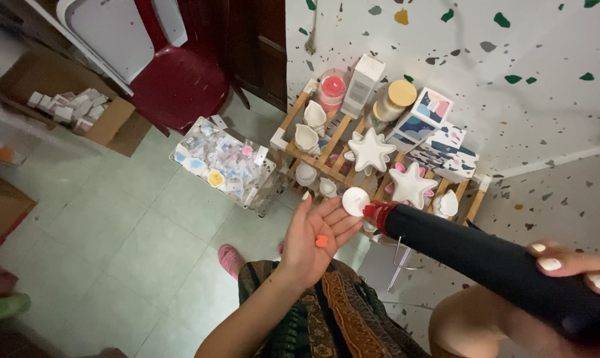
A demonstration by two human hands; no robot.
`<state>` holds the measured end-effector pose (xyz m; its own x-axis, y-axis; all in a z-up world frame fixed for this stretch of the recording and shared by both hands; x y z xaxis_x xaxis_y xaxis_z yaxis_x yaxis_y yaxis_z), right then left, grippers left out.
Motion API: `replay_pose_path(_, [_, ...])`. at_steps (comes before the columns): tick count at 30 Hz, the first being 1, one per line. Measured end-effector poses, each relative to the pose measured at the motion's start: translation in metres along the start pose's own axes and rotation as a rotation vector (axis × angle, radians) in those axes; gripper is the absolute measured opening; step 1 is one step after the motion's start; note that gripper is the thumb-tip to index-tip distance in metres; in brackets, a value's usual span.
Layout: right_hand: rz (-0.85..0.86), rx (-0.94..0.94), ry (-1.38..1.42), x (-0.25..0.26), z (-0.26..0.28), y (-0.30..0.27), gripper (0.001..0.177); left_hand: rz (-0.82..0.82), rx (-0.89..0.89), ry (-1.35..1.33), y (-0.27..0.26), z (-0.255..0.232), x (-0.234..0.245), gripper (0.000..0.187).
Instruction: Using a heat gun to fuse decorative wax pieces into a container for wax melt production.
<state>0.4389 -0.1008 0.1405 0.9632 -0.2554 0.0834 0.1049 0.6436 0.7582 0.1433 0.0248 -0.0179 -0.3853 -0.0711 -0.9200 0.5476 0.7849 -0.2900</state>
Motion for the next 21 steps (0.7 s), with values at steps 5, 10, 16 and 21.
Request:
replay_pose_path(5, [-0.059, 0.030, 0.018, 0.008, -0.009, -0.009, 0.045, 0.054, -0.013, -0.023, 0.001, 0.000, 0.001, 0.081])
replay_pose_path(10, [-0.220, 0.026, 0.163, -0.038, 0.016, 0.039, 0.042, 0.053, -0.015, -0.004, 0.002, -0.003, -0.001, 0.081])
replay_pose_path(16, [-0.152, 0.108, 0.099, -0.032, 0.012, 0.028, 0.041, 0.040, -0.008, 0.005, 0.001, -0.003, -0.001, 0.081])
replay_pose_path(21, [-0.089, 0.067, 0.063, -0.018, 0.004, 0.013, 0.052, 0.026, 0.007, -0.020, 0.002, -0.001, 0.002, 0.081])
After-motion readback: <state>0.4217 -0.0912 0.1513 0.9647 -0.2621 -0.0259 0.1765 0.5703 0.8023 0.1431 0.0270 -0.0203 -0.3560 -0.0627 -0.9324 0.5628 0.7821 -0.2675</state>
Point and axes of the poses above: each hand's wrist, its own y-axis towards the middle knuckle, its own x-axis out of the back of the hand, z = x × y, the point moved 10 cm from there along y, towards the middle knuckle, and after that the axes turned 5 degrees about z, right-handed, at the moved point
